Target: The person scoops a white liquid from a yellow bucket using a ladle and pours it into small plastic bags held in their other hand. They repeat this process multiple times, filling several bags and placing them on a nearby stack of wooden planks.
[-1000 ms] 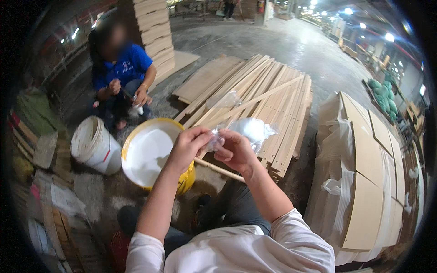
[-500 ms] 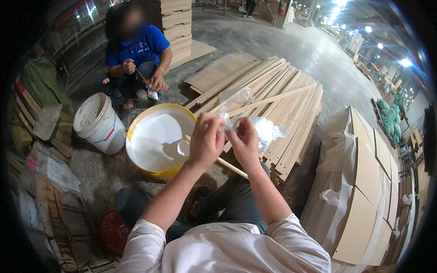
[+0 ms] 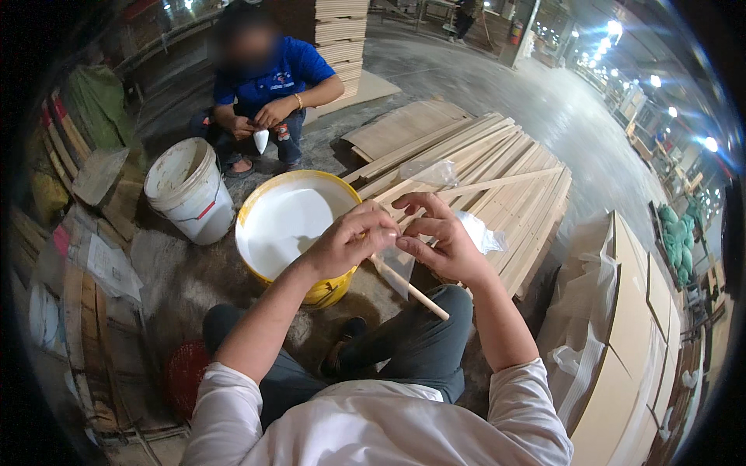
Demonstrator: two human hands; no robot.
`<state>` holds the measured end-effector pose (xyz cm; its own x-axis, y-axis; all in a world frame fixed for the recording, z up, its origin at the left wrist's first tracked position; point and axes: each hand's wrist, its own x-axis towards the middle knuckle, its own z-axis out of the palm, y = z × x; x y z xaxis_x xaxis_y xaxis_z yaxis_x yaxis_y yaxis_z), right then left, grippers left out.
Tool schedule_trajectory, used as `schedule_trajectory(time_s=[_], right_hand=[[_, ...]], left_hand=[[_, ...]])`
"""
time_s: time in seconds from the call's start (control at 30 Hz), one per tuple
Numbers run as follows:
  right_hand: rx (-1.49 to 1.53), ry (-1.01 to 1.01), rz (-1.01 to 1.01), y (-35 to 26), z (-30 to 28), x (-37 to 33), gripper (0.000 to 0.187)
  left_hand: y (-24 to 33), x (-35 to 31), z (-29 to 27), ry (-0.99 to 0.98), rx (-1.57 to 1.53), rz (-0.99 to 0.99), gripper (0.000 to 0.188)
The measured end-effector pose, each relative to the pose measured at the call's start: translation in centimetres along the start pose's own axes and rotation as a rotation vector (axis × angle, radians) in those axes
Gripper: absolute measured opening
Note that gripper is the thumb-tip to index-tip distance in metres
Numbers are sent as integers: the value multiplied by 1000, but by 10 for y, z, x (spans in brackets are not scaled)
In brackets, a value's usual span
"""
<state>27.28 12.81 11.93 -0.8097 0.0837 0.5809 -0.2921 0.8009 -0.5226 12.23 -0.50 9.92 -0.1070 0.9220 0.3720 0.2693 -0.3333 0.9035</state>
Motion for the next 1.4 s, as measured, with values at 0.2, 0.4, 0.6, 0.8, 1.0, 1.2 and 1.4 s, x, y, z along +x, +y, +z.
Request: schedule_trajectory(time_s=[0.2, 0.4, 0.6, 0.8, 1.0, 1.2, 1.4], right_hand=[[572, -136, 75, -7, 37, 3, 15], [767, 30, 150, 1, 28, -33, 22], [1084, -83, 444, 30, 35, -23, 31], [938, -332, 439, 13, 95, 10, 30], [916, -419, 592, -4, 136, -22, 35], [1074, -292, 807, 12, 157, -54, 23], [1094, -462, 743, 6, 167, -47, 28]], left_hand=[[-6, -53, -28, -95, 124, 23, 13], [32, -196, -80, 327, -59, -149, 26], [-17, -433, -52, 694, 41, -921, 25], [-115, -570, 152, 844, -782, -1416, 47], [-104, -565, 273, 817, -1289, -1456, 41], [-103, -578, 284, 668, -1414, -1494, 38], [-98, -589, 275, 512, -1530, -1498, 35]])
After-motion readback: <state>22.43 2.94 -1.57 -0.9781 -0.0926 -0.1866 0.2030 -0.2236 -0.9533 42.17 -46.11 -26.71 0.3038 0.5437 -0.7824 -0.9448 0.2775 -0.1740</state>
